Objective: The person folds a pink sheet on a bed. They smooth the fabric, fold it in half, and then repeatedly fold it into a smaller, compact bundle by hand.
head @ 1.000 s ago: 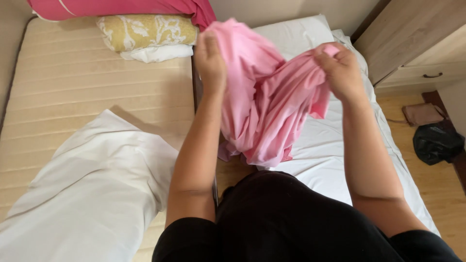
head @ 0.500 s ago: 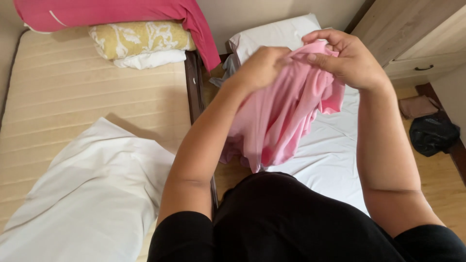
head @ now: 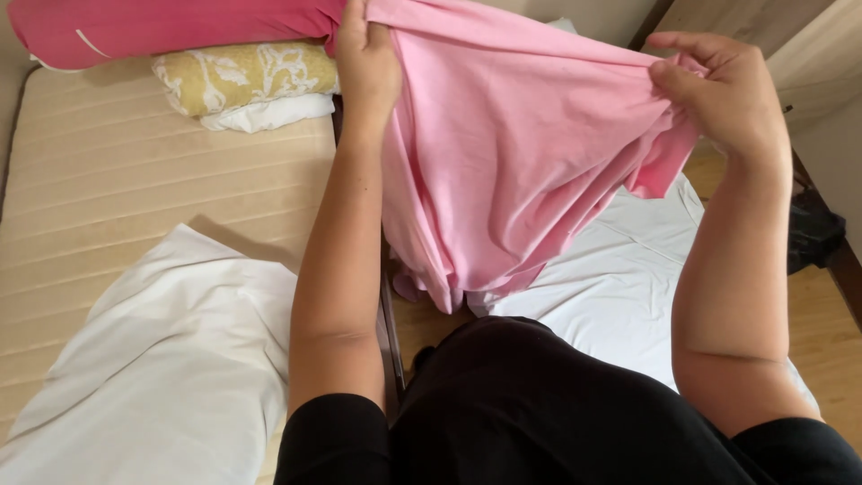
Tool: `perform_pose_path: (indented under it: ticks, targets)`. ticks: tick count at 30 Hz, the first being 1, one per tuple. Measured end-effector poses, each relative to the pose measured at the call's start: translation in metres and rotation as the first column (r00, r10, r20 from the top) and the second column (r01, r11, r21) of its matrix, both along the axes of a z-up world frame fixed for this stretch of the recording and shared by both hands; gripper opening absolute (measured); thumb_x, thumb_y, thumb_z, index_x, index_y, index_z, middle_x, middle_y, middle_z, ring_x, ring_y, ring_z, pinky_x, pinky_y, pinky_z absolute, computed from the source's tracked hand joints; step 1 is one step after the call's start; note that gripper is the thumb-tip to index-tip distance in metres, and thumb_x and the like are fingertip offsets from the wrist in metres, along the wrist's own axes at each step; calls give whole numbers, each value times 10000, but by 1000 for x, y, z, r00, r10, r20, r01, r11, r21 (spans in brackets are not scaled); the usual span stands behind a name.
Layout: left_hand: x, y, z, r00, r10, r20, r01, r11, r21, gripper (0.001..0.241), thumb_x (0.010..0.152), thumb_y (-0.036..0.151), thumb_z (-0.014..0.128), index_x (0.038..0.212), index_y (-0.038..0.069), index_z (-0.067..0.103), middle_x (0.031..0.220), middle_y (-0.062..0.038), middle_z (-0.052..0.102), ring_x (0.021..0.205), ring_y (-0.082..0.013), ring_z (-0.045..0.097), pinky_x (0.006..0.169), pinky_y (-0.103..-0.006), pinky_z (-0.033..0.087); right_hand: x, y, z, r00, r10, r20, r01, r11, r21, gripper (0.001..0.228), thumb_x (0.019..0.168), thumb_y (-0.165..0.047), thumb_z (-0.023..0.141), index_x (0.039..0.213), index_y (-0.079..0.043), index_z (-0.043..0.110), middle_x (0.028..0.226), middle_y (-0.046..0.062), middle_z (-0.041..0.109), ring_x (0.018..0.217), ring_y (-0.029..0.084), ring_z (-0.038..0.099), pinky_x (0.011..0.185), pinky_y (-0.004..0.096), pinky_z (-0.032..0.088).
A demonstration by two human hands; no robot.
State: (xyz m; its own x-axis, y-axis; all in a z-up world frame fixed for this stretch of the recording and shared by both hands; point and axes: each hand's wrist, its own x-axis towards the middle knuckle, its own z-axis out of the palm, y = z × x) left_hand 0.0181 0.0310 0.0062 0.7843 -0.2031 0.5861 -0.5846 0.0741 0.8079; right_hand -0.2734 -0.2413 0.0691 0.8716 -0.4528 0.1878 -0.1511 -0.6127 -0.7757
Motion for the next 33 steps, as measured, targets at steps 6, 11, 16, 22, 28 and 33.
perform_pose_path:
  ticks: [6,11,16,22,28,33]
  targets:
    - [-17,8,5,963,-267,-46,265,963,-41,208,1011,172,440,1164,94,559,1190,-72,593,1161,-208,526,1027,-329,381,6,26,6,999,-29,-29,31,998,58,184,1100,-173,631,1249,-200,737,966,-79,665,842,2,567,749,179,443]
    - [-51,11,-32,811,-560,-170,566,824,-17,328,1080,328,404,1112,151,679,1207,-26,674,1156,-110,572,1054,-319,459,12,30,5,994,-91,68,81,987,135,233,1074,-162,605,1253,-204,747,770,-142,543,679,-40,469,656,133,405]
    - [-81,25,-25,746,-488,-454,653,403,641,134,854,277,733,857,168,810,767,20,757,691,-70,598,634,-268,445,19,7,-11,986,-58,154,48,996,71,235,1108,-209,604,1305,-168,728,930,-79,621,812,7,509,743,194,421]
    - [-21,24,-35,889,-442,-120,446,895,5,215,950,-5,501,994,82,693,1281,-97,688,1239,-272,617,1118,-409,416,17,71,48,938,55,-343,-4,989,147,618,882,-93,718,1474,-204,578,1186,66,734,460,117,449,560,290,540]
    - [17,31,-5,838,-310,-448,-116,702,-703,515,734,330,883,1173,123,710,1017,-92,754,951,-276,717,818,-403,568,41,36,-13,664,191,-723,-279,960,-2,157,863,-253,758,931,-131,831,643,7,443,607,159,386,584,313,294]
    - [23,73,22,797,-186,-575,-353,629,-692,439,764,291,770,1084,-7,731,943,-129,736,916,-319,727,829,-477,633,23,19,-16,841,25,-540,-59,997,-47,137,928,-129,643,962,-136,776,777,15,610,678,145,478,615,305,357]
